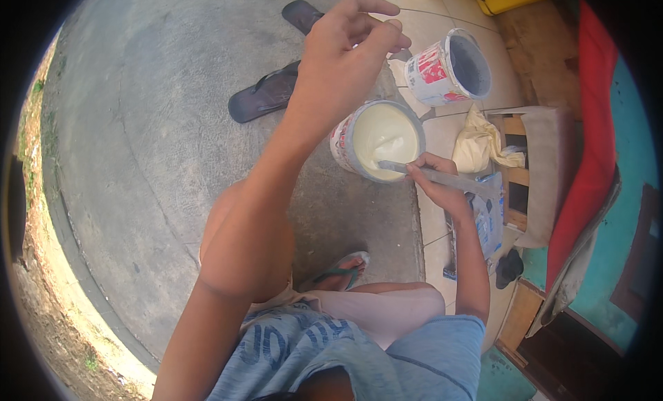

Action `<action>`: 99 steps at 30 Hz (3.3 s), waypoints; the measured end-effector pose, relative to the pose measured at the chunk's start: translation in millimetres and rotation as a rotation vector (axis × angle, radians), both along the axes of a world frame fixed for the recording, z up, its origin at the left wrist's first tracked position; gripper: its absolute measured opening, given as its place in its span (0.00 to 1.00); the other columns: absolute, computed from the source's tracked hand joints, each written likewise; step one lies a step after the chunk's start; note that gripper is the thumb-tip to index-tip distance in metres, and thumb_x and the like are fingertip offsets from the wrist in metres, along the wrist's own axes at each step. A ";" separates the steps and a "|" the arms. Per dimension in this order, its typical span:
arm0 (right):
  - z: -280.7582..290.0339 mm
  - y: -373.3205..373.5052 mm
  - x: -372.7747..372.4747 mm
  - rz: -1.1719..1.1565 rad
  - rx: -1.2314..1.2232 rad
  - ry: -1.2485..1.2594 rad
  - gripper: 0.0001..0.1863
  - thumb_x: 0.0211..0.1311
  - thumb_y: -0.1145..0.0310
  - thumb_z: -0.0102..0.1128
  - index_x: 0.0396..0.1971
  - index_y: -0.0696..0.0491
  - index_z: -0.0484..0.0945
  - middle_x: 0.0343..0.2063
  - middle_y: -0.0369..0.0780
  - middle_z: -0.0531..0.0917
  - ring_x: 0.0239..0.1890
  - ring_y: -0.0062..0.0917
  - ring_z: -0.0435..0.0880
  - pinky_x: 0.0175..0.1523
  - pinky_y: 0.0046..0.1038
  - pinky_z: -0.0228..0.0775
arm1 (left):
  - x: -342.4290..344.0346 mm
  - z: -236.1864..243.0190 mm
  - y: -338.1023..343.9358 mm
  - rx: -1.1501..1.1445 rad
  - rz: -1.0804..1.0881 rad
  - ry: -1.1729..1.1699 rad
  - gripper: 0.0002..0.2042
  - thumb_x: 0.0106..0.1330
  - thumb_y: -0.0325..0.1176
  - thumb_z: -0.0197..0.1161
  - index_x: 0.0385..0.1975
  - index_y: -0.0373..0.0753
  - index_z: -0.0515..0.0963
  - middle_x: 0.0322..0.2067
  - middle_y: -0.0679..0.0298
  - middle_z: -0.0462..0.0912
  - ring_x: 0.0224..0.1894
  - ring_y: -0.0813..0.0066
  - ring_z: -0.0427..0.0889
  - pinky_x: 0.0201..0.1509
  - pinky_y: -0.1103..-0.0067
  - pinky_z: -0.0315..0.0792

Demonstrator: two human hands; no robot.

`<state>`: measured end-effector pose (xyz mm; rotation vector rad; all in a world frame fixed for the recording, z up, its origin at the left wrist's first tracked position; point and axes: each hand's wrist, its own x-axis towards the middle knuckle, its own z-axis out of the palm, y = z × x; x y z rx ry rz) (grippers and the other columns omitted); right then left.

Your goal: The person sits on the floor and mixes a white liquid in a bucket using a wooden stick. They repeatedly dip their hand into a second bucket containing water and add it to the mixture, stirring thoroughly between additions.

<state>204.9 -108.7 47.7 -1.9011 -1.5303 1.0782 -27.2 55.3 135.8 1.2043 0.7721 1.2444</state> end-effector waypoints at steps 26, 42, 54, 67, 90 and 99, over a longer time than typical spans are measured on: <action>-11.0 4.1 -14.0 0.005 0.023 0.051 0.10 0.64 0.67 0.61 0.28 0.59 0.79 0.24 0.35 0.83 0.28 0.13 0.78 0.34 0.19 0.69 | -2.1 -5.1 -3.3 0.016 -0.036 -0.028 0.16 0.62 0.33 0.58 0.46 0.30 0.74 0.33 0.56 0.86 0.37 0.75 0.82 0.43 0.80 0.72; -4.0 91.8 2.4 -0.010 0.070 -0.009 0.11 0.62 0.65 0.62 0.28 0.59 0.78 0.23 0.35 0.81 0.29 0.15 0.81 0.34 0.19 0.69 | -3.4 -4.0 -2.5 0.032 -0.023 -0.006 0.16 0.63 0.35 0.58 0.47 0.31 0.74 0.33 0.55 0.86 0.40 0.74 0.83 0.45 0.79 0.73; -4.2 108.2 7.0 0.017 0.088 0.029 0.12 0.62 0.64 0.63 0.29 0.59 0.78 0.26 0.35 0.82 0.30 0.18 0.82 0.35 0.20 0.71 | 0.3 1.1 -0.2 0.006 -0.018 -0.037 0.13 0.62 0.29 0.57 0.44 0.30 0.73 0.29 0.54 0.83 0.31 0.71 0.83 0.36 0.76 0.78; 15.1 22.1 41.6 -0.085 -0.065 -0.091 0.11 0.63 0.67 0.62 0.27 0.60 0.77 0.23 0.36 0.82 0.28 0.17 0.83 0.36 0.20 0.74 | -5.6 4.4 -1.5 -0.015 0.010 -0.038 0.13 0.61 0.28 0.57 0.44 0.30 0.73 0.27 0.55 0.83 0.29 0.71 0.83 0.35 0.77 0.77; 21.4 1.5 9.1 -0.104 -0.111 -0.126 0.11 0.64 0.68 0.61 0.27 0.60 0.77 0.22 0.36 0.81 0.29 0.17 0.83 0.35 0.18 0.72 | -9.3 -0.1 -0.3 0.041 0.023 -0.020 0.13 0.61 0.29 0.58 0.44 0.31 0.74 0.27 0.57 0.82 0.29 0.73 0.81 0.35 0.77 0.76; -7.5 37.3 -37.1 -0.036 0.160 -0.088 0.11 0.62 0.66 0.64 0.29 0.60 0.81 0.22 0.39 0.83 0.26 0.16 0.79 0.33 0.21 0.69 | 1.7 3.5 -3.4 0.000 0.002 -0.043 0.14 0.61 0.29 0.57 0.45 0.31 0.73 0.27 0.57 0.82 0.28 0.73 0.81 0.35 0.78 0.76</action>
